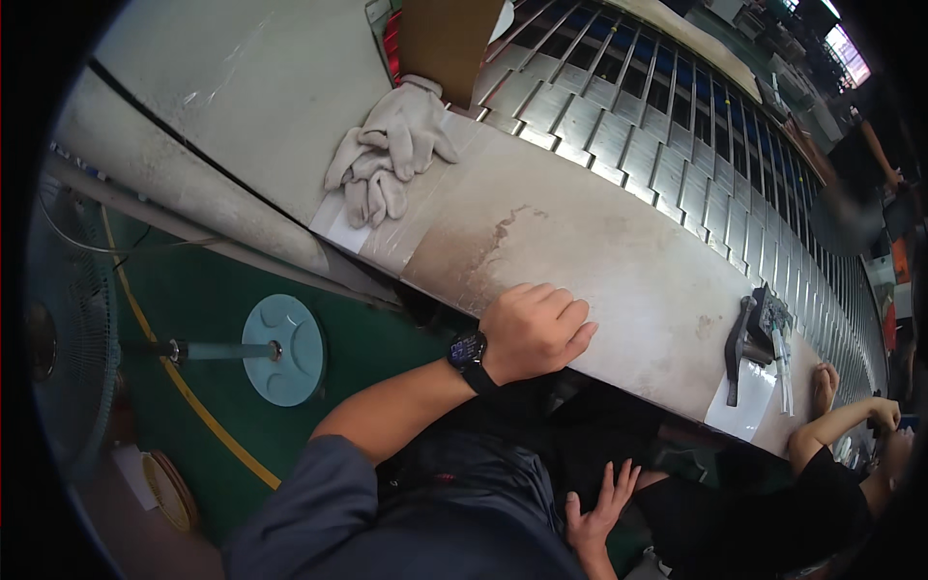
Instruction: The person attaches a sole onto a boot by hand, presses the edges together, and places the assembled boot onto the conveyor belt. The person then walks to another workstation along the assembly line before returning to their seat.
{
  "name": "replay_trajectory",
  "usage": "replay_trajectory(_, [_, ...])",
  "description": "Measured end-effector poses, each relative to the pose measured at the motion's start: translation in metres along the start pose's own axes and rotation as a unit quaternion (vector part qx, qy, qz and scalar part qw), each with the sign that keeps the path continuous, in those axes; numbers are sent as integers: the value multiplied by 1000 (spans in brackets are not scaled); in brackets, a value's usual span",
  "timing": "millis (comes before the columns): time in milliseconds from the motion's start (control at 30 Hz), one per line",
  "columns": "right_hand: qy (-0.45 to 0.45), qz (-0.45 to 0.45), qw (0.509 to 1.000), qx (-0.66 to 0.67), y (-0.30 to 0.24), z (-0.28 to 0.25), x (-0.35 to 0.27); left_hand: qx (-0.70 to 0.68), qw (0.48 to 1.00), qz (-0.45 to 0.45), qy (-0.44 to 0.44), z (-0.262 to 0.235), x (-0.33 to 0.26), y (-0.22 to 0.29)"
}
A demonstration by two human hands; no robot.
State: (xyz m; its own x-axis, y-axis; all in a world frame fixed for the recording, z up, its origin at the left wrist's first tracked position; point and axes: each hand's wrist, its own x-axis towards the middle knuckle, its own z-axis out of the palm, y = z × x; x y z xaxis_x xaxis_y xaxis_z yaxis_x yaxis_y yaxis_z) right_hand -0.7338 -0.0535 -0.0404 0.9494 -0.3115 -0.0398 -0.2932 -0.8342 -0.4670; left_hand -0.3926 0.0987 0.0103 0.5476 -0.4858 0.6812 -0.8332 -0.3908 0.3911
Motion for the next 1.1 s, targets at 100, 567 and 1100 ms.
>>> replay_trajectory(100, [24,19,1000,-7,-1,5,11,-16,1000,6,13,1,-1,-1])
replay_trajectory(567, [77,428,867,242,76,2,-93,-131,990,-14,-47,10,9,44])
replay_trajectory(1100, [145,447,484,739,19,-21,-98,-360,752,-44,-551,83,-98,147])
